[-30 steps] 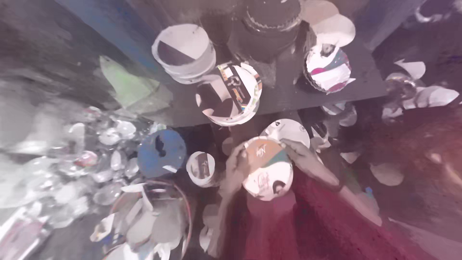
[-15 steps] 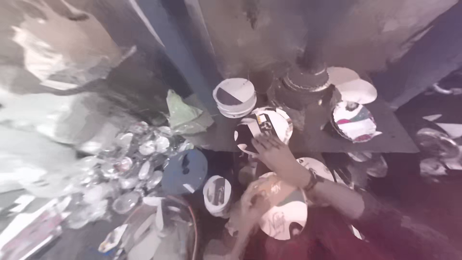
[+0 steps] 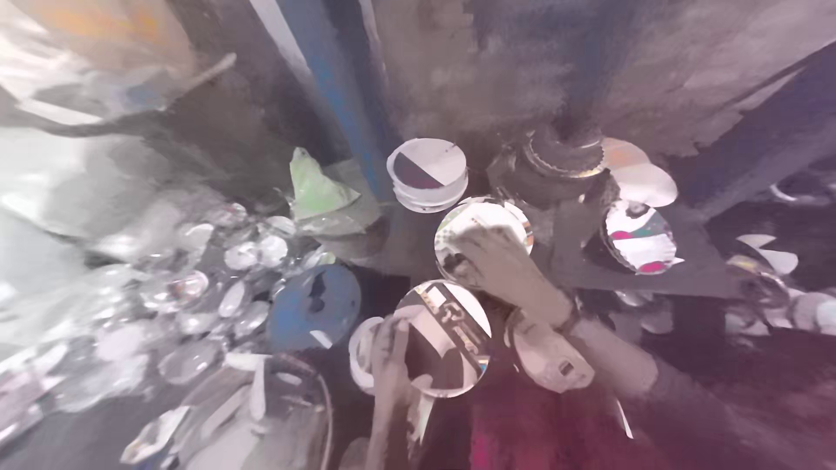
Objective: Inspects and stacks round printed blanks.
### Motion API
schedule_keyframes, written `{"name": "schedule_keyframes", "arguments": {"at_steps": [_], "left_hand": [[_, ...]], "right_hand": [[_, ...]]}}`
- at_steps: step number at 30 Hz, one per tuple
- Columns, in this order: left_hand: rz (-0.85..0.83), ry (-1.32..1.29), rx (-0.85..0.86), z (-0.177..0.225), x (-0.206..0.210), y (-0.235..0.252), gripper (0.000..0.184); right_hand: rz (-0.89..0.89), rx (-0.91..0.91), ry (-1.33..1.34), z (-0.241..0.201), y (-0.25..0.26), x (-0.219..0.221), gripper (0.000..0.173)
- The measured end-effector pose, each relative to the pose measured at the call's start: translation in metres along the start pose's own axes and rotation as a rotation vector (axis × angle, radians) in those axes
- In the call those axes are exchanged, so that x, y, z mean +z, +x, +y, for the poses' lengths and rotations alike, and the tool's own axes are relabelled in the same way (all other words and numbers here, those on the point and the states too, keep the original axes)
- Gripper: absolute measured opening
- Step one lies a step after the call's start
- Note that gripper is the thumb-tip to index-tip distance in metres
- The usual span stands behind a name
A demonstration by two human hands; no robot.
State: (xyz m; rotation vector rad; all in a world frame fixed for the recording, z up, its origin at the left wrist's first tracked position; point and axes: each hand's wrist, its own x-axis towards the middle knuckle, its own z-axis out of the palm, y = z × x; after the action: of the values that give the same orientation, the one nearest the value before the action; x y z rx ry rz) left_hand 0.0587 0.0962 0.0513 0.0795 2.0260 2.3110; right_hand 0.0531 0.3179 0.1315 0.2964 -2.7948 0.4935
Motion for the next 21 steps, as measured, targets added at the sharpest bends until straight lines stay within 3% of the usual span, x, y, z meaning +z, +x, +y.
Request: {"name": "schedule_keyframes", "arguments": {"at_steps": [2,4,9,12,15,17,21], "left_hand": [[0.015,-0.053,0.065,-0.002,-0.010,0.002,0.031],[-0.045,-0.057,0.102,-0.007,-0.029,0.006,0.049],[-0.049,-0.204,0.001,-0.007,-0.040,0.006,0.046],[-0.099,-0.359,-0.010,-0.003,-0.026,0.008,0.045],[-0.124,-0.400,0.088,0.000,-0.015,0.013,0.055],[-0.073,-0.349,0.133,0.004,0.001,0.016,0.050],[-0.023,-0.247,0.184,0.013,0.036,0.016,0.044]], "right_hand": [[-0.021,0.139,-0.101,0.032,0.027,0.004,0.057],[-0.026,0.194,-0.137,0.054,0.039,0.013,0.065],[0.145,0.105,-0.136,0.063,0.042,0.019,0.044],[0.317,0.160,0.087,0.059,0.026,0.000,0.029],[0.510,0.203,0.271,0.057,0.009,-0.028,0.020],[0.438,0.185,0.428,0.047,-0.003,-0.035,0.018],[0.091,0.109,0.690,0.021,-0.002,-0.015,0.025]]}}
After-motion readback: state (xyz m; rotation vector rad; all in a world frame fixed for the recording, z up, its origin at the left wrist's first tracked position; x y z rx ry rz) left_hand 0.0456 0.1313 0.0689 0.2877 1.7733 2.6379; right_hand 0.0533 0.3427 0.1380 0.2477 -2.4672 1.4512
